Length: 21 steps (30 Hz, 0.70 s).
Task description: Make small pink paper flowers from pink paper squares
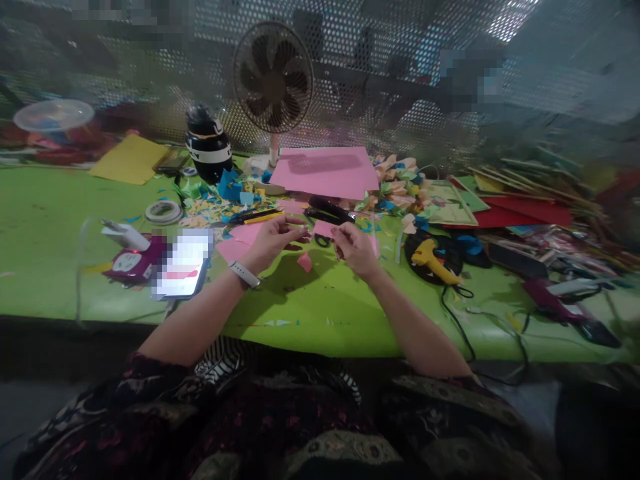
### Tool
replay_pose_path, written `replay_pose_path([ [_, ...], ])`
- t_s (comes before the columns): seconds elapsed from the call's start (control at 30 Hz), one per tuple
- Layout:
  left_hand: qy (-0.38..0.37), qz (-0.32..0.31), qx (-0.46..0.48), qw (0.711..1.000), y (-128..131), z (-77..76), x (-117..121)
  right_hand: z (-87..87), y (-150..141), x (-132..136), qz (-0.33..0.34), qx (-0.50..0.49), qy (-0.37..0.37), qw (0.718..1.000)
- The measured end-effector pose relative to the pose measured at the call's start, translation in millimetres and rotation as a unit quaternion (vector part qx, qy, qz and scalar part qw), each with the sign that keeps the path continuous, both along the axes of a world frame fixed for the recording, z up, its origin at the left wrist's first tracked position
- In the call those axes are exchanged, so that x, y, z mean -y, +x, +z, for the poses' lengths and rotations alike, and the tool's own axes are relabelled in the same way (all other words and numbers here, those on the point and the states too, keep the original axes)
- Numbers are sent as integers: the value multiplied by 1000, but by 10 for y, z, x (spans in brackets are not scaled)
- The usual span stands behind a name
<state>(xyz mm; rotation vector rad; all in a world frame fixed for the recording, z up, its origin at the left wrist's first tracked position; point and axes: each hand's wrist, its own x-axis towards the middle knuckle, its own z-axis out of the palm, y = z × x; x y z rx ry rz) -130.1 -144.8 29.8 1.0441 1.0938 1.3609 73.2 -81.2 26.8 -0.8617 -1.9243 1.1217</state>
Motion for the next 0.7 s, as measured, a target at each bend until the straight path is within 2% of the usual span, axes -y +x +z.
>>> replay_pose_path([
  [0.2,-6,-66,-61,996,87,10,55,-11,-56,63,41,-15,-52,998],
  [0.37,27,-62,-102,992,69,-1,31,17,-46,78,88,11,-93,992],
  [0.53,36,-35,-107,993,16,8,8,59,21,11,73,-2,-107,992],
  [0.7,25,-70,-103,992,46,11,26,48,-10,48,78,3,-111,991],
])
